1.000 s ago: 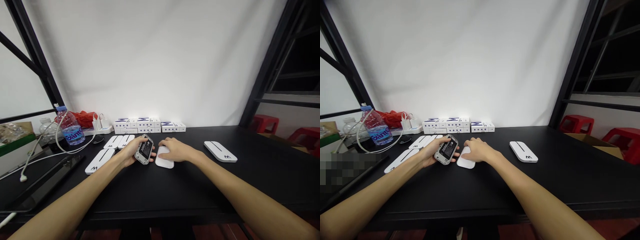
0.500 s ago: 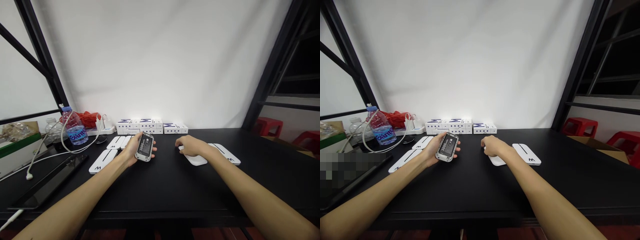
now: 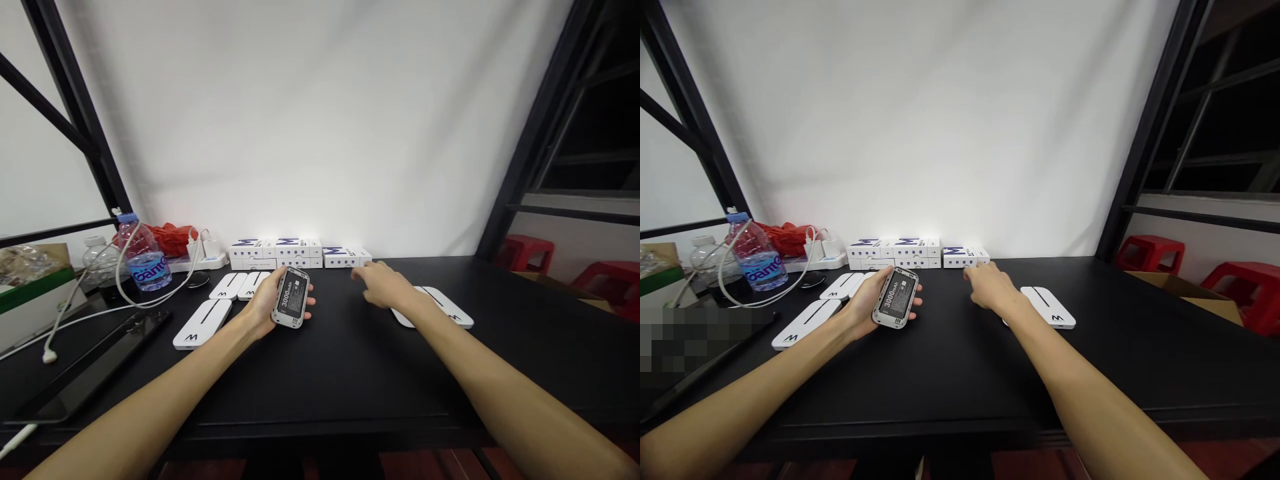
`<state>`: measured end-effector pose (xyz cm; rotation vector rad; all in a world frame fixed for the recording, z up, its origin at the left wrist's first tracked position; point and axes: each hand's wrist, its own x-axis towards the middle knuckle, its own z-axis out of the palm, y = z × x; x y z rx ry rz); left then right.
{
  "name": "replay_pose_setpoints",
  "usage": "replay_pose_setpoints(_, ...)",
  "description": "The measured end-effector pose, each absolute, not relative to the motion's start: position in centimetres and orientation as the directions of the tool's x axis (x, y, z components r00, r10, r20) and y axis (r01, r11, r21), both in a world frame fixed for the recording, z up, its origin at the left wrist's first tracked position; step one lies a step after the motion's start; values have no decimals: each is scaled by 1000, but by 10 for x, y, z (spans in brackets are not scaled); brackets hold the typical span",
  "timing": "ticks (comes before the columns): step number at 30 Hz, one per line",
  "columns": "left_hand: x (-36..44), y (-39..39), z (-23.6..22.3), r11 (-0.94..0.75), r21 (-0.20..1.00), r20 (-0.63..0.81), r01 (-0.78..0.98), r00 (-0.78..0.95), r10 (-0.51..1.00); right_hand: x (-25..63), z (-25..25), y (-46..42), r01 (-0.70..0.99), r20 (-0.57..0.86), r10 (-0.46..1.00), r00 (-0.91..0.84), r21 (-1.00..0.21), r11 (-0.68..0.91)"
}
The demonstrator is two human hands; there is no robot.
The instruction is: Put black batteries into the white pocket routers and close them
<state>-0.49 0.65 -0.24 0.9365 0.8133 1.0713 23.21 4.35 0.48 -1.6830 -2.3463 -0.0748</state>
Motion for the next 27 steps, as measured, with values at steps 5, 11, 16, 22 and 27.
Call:
replay_pose_setpoints(5,3,0,-4,177,914,-80,-364,268,960,185,1,22,467,527,671,-521,-482,741)
replay_pose_setpoints(11,15,-11,-3,86,959,-32,-270,197,980,168,-9,15,359,527,714,-462,-625,694)
replay_pose_setpoints(16,20,-12,-6,-55,984,81,-172,147,986,173,-2,13,277,498,741,-451,-711,647)
replay_pose_setpoints(22,12,-3,-10,-17,979,45,-205,130,991,170,-2,14,81,449,752,-483,-832,549)
replay_pose_setpoints(27,9,2,-12,15,987,11,-162,163,987,167,-8,24,-245,312,926,-211,-934,259)
